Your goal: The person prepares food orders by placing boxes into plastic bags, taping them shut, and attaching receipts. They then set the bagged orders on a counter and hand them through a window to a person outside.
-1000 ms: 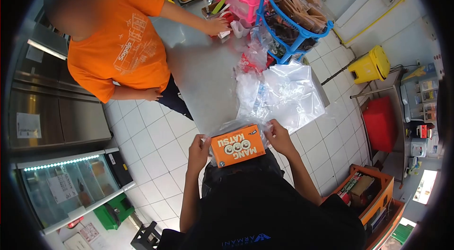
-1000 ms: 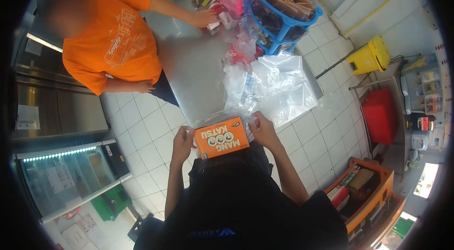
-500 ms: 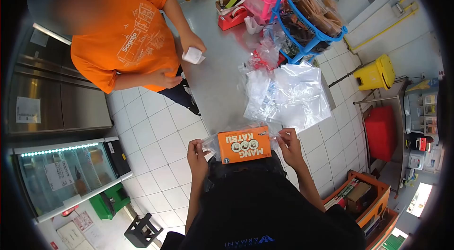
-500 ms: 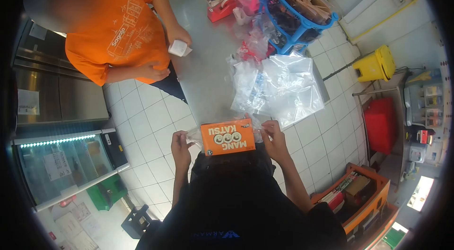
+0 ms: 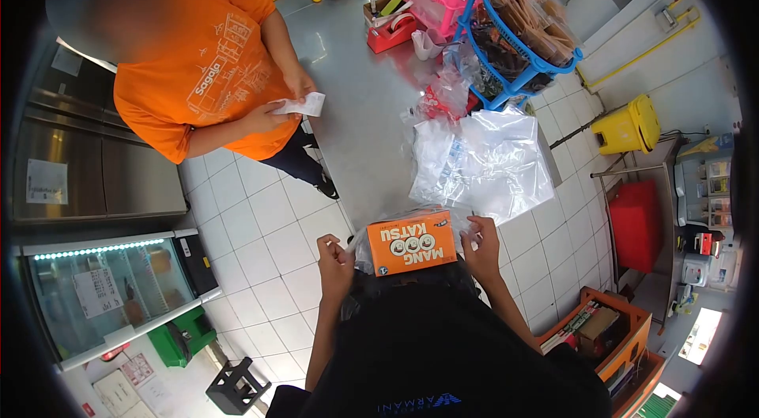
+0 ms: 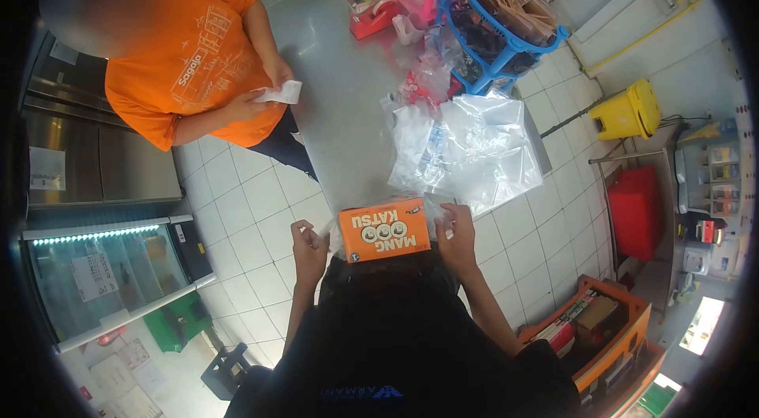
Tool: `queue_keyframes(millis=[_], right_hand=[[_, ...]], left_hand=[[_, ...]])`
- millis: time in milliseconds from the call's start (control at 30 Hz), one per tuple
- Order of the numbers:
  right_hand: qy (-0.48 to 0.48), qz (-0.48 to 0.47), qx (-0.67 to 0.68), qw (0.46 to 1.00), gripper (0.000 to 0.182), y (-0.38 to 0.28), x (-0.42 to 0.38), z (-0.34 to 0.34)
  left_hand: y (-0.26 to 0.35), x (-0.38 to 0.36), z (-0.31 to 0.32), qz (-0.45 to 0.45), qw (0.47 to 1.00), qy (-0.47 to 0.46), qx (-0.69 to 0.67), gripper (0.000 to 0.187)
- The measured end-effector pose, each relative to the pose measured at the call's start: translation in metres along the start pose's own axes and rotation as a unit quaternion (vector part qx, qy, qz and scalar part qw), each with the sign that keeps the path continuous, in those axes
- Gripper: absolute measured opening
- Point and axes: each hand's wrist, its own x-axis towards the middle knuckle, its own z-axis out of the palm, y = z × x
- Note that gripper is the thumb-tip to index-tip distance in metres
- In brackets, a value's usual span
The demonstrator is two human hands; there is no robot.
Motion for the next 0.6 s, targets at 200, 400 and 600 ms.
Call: queue_keyframes(millis=[200, 400, 600], right_hand=[[-0.043, 0.009, -0.201, 0.979, 0.047, -0.009, -0.013, 0.001], [0.001, -0.175, -0.205, 0.963, 0.027, 0.004, -0.028, -0.01], [-0.128, -0.041, -0.284, 0.949, 0.026, -0.014, -0.028, -0.011]], left_hand=[[-0.008, -0.028, 0.004, 0.146, 0.982, -0.033, 0.116, 0.03], [0.014, -0.04, 0.003, 0.128, 0.946, -0.046, 0.293, 0.035], [0.003, -0.022, -0.01, 0.024, 0.919, -0.279, 0.277, 0.037]])
